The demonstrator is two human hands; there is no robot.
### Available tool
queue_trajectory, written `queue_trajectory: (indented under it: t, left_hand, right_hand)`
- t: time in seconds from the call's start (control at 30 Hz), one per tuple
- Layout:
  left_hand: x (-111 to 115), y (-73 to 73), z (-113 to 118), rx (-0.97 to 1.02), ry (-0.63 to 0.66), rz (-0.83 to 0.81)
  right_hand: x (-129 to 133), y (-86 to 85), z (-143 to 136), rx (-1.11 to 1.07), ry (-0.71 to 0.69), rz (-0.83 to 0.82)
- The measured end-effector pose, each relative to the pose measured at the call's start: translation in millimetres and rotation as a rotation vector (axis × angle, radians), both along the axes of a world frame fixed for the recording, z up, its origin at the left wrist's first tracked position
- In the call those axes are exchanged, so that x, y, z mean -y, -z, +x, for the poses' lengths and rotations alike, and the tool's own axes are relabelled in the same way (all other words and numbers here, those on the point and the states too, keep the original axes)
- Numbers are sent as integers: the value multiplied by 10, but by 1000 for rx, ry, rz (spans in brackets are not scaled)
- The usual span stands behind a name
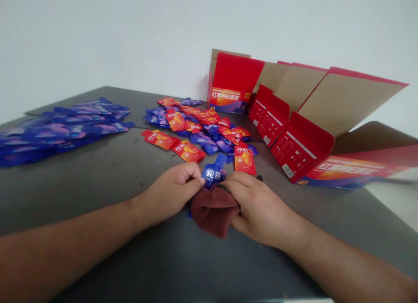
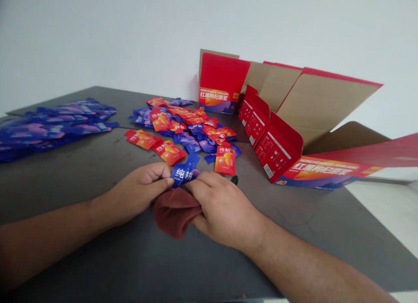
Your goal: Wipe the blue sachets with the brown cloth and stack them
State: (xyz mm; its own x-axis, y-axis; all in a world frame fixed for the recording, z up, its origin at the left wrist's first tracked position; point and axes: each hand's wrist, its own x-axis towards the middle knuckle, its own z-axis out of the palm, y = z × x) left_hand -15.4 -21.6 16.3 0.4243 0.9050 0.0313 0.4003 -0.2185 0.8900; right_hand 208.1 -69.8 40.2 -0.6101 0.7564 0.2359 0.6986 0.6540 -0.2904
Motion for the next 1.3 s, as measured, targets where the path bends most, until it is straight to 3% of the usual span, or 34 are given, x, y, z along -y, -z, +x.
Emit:
queue_trajectory:
  t: [0.1,0.3,0.47,0.63,0.83,1.0,1.17,1.3]
  left_hand:
    - [0,0,1,14,-3,-24]
    - [-8,22,-9,0,9,-1]
    - [-2,20,-5,25,5,-37]
    - [2,1,-1,5,10,9]
    - [-1,24,-4,18,7,-19]
    - [-10,27,-9,12,15,10]
    - [-6,32,-9,26,8,-19]
    - [-8,13,-7,16,24,-8]
  right_hand:
    - [-9,-5,4,-13,85,23]
    - [-4,-2,-10,16,-81,-19]
    - [-12,5,6,-18,94,25]
    - [1,-9,-16,17,-67,-20]
    - [-2,2,7,-17,85,20]
    - [4,-3,-8,14,-74,-21]
    - [2,-6,-4,-16,85,8]
    - [1,-11,-11,13,-51,-28]
